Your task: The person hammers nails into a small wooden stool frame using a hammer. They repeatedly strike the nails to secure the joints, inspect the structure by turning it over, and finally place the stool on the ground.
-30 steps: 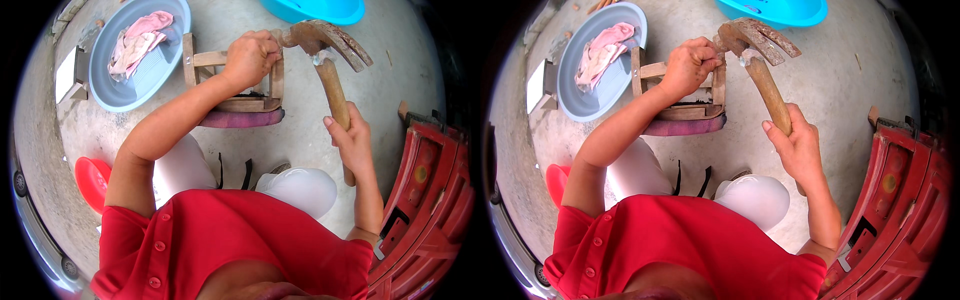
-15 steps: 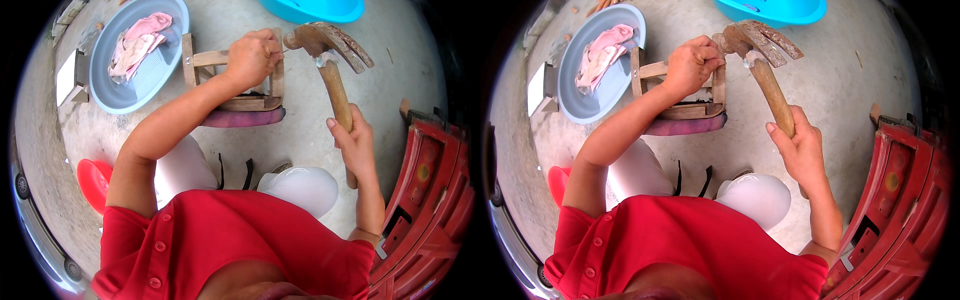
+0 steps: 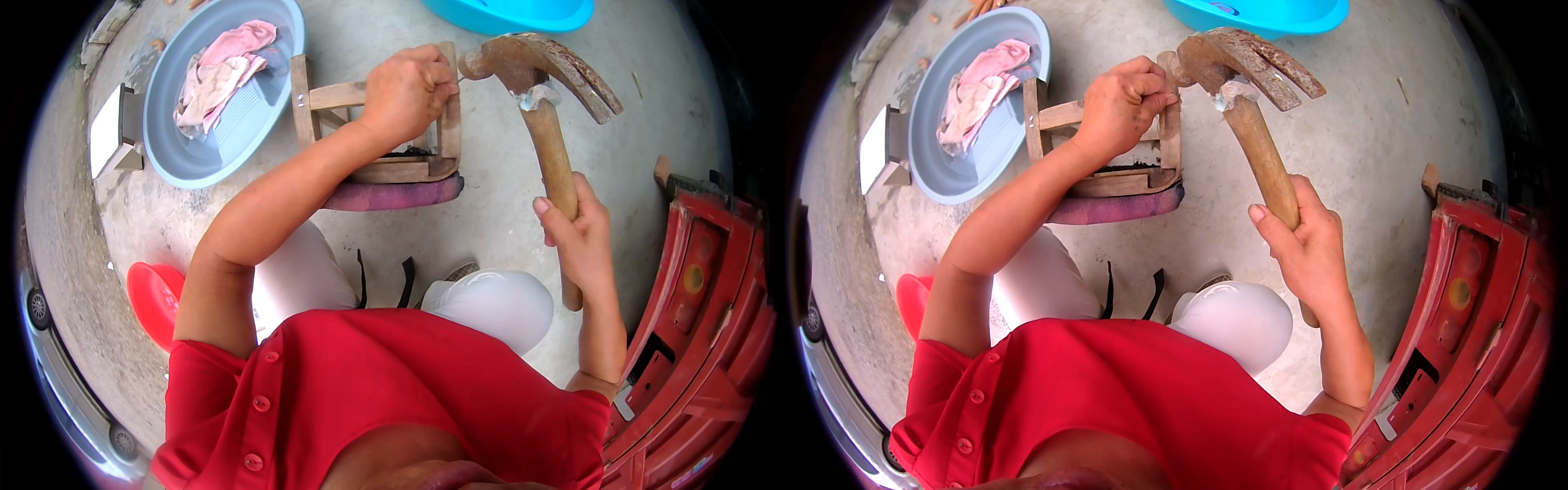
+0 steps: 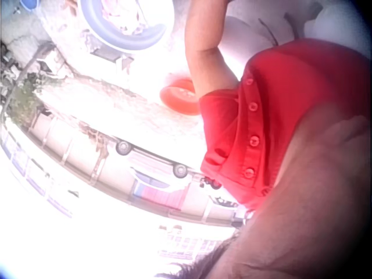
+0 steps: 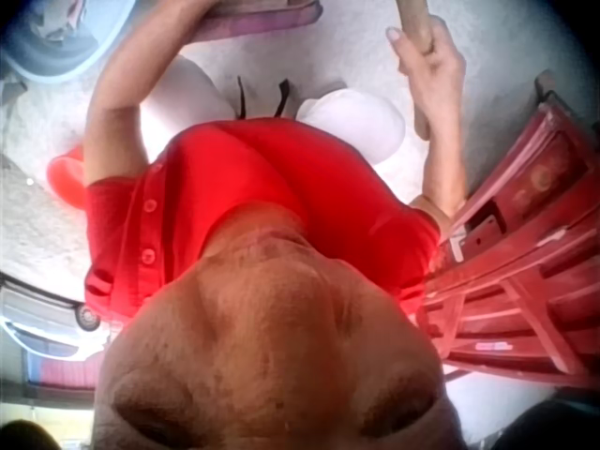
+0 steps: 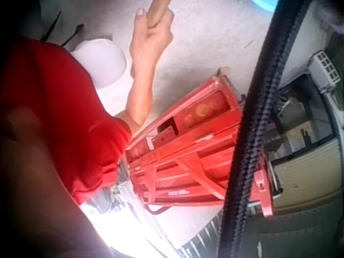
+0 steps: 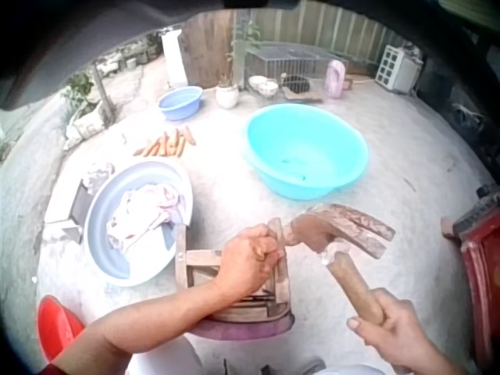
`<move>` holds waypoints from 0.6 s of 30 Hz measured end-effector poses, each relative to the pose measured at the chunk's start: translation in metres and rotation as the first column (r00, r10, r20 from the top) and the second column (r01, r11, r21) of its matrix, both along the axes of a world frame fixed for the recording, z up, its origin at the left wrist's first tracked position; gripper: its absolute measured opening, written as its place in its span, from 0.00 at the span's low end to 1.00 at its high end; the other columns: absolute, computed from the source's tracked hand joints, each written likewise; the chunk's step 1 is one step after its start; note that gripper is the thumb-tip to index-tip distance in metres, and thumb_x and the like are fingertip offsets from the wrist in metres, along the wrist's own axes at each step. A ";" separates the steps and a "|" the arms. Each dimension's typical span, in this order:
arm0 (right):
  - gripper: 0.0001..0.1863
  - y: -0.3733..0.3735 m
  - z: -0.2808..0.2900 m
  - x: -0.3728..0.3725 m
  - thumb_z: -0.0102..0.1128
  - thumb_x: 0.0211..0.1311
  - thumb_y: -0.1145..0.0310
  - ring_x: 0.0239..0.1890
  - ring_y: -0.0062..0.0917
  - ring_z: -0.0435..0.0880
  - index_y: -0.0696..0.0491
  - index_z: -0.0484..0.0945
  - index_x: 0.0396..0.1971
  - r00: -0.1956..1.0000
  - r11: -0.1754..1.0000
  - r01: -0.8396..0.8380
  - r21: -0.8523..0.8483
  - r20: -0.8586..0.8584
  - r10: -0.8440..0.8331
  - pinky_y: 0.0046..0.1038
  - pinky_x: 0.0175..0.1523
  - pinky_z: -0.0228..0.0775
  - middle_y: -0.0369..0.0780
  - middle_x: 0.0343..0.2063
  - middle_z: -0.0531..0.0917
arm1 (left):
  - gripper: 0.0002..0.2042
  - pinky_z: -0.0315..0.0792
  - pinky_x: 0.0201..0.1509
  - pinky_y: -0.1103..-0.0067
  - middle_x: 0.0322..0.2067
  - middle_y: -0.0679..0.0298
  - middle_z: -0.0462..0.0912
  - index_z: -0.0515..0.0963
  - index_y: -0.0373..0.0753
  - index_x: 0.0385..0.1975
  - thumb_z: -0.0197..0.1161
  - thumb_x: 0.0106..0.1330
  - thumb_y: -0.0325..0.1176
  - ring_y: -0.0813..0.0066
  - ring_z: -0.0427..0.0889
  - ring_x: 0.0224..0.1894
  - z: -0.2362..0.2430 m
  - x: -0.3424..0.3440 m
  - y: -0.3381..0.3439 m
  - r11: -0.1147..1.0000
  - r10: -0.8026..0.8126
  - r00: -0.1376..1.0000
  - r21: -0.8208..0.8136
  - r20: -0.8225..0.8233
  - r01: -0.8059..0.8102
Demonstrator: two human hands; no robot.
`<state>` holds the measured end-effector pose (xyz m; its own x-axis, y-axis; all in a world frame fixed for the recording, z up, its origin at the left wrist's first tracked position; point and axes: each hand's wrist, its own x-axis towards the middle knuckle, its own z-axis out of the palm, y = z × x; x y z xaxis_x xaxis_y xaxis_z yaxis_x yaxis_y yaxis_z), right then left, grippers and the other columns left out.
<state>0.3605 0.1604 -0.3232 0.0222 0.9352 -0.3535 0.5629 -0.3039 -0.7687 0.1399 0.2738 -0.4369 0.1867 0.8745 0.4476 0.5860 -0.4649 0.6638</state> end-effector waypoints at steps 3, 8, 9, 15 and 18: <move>0.12 -0.001 0.005 0.000 0.61 0.60 0.64 0.18 0.12 0.65 0.55 0.72 0.37 1.000 0.996 0.002 0.084 -0.012 -0.001 0.20 0.22 0.58 0.30 0.15 0.68 | 0.02 0.72 0.31 0.73 0.30 0.68 0.80 0.81 0.40 0.24 0.67 0.53 0.30 0.64 0.79 0.29 0.001 -0.001 0.000 1.000 0.007 1.000 0.017 -0.008 -0.007; 0.12 -0.002 0.000 0.001 0.62 0.59 0.65 0.17 0.13 0.66 0.55 0.72 0.36 0.999 0.999 -0.040 0.022 0.035 0.039 0.20 0.22 0.59 0.30 0.15 0.68 | 0.03 0.72 0.31 0.73 0.29 0.68 0.80 0.81 0.38 0.23 0.67 0.52 0.29 0.63 0.79 0.29 -0.001 0.000 0.000 1.000 -0.009 1.000 0.029 -0.006 0.010; 0.12 -0.002 0.001 0.000 0.61 0.59 0.65 0.17 0.13 0.66 0.55 0.72 0.36 0.999 0.999 -0.033 -0.012 0.021 0.033 0.21 0.22 0.59 0.30 0.15 0.68 | 0.03 0.72 0.31 0.72 0.29 0.67 0.80 0.80 0.38 0.23 0.67 0.52 0.28 0.63 0.79 0.29 -0.002 -0.001 0.001 0.999 -0.012 1.000 0.034 -0.013 0.013; 0.11 0.001 0.010 -0.002 0.61 0.59 0.65 0.16 0.13 0.66 0.55 0.71 0.34 0.998 0.994 -0.037 0.098 0.045 0.033 0.21 0.22 0.60 0.31 0.15 0.69 | 0.04 0.72 0.31 0.73 0.30 0.67 0.80 0.80 0.37 0.23 0.67 0.52 0.29 0.63 0.79 0.29 0.000 -0.002 -0.001 1.000 0.002 1.000 0.023 0.011 -0.002; 0.11 -0.001 0.008 -0.004 0.61 0.59 0.65 0.16 0.13 0.67 0.55 0.71 0.34 1.000 0.997 -0.011 0.081 0.014 0.010 0.20 0.21 0.60 0.31 0.15 0.69 | 0.04 0.72 0.31 0.73 0.30 0.66 0.80 0.80 0.37 0.23 0.67 0.52 0.29 0.63 0.79 0.29 0.000 -0.002 -0.001 1.000 -0.008 1.000 0.020 0.027 0.007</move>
<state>0.3562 0.1594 -0.3155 0.0167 0.9610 -0.2761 0.5760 -0.2350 -0.7830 0.1380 0.2726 -0.4370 0.1810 0.8640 0.4699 0.5642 -0.4825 0.6700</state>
